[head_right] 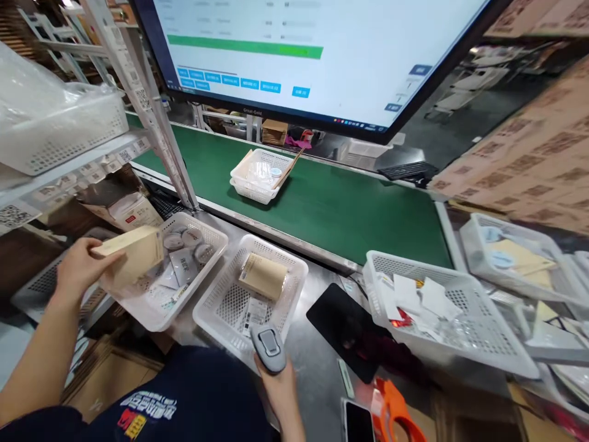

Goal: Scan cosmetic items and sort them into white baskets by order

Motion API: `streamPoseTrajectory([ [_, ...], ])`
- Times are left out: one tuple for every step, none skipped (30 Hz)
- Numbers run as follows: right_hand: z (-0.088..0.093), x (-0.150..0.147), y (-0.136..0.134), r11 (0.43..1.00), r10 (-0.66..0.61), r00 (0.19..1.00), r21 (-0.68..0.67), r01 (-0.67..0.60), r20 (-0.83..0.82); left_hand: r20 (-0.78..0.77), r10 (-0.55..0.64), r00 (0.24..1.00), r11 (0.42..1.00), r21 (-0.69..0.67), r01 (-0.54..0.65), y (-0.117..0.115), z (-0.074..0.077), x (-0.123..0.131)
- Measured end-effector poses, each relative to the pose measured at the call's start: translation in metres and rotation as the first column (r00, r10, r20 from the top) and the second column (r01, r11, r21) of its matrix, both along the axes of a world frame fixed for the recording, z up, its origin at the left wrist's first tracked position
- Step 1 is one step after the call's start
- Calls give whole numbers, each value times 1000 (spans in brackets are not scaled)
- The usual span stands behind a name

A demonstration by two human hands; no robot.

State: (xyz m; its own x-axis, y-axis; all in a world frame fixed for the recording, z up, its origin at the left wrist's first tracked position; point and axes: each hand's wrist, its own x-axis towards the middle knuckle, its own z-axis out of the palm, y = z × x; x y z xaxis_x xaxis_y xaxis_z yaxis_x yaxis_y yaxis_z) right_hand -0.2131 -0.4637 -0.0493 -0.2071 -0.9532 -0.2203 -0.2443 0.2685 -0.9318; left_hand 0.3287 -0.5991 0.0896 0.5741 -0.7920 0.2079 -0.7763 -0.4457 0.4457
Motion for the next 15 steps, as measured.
streamPoseTrajectory([
  [13,5,-7,996,64,997,-58,-66,-43,15,-30,999,997,-72,31,2,14,-5],
  [27,12,-14,982,137,987,-120,-147,-87,10,-73,997,987,-140,73,3,26,-13],
  [43,19,-23,957,207,969,-179,-229,-134,-12,-117,993,973,-204,112,2,35,-22],
  [59,27,-31,925,268,946,-227,-306,-182,-52,-165,985,956,-255,147,0,41,-33],
  [74,34,-39,893,307,923,-265,-363,-231,-106,-220,970,940,-290,181,-3,44,-46],
  [88,40,-46,868,326,904,-292,-402,-276,-169,-273,947,927,-310,212,-7,45,-58],
  [100,44,-52,851,331,889,-307,-426,-316,-229,-325,918,917,-314,247,-12,44,-71],
  [111,45,-57,844,326,878,-311,-437,-349,-279,-377,883,907,-304,291,-17,40,-85],
  [119,44,-60,842,321,871,-308,-442,-373,-321,-423,847,896,-287,338,-21,35,-98],
  [124,40,-60,848,309,869,-302,-436,-388,-357,-465,810,882,-267,389,-25,29,-112],
  [126,35,-58,860,289,875,-297,-415,-389,-388,-503,772,864,-250,437,-29,21,-126],
  [126,28,-52,877,263,891,-292,-380,-370,-417,-538,732,842,-238,483,-31,12,-141],
  [124,20,-43,903,224,917,-283,-323,-330,-448,-567,692,821,-230,523,-33,3,-156],
  [119,12,-32,934,165,947,-266,-240,-276,-479,-590,650,798,-220,562,-35,-9,-170],
  [112,3,-18,962,82,974,-240,-134,-213,-515,-606,607,773,-200,603,-38,-21,-184],
])
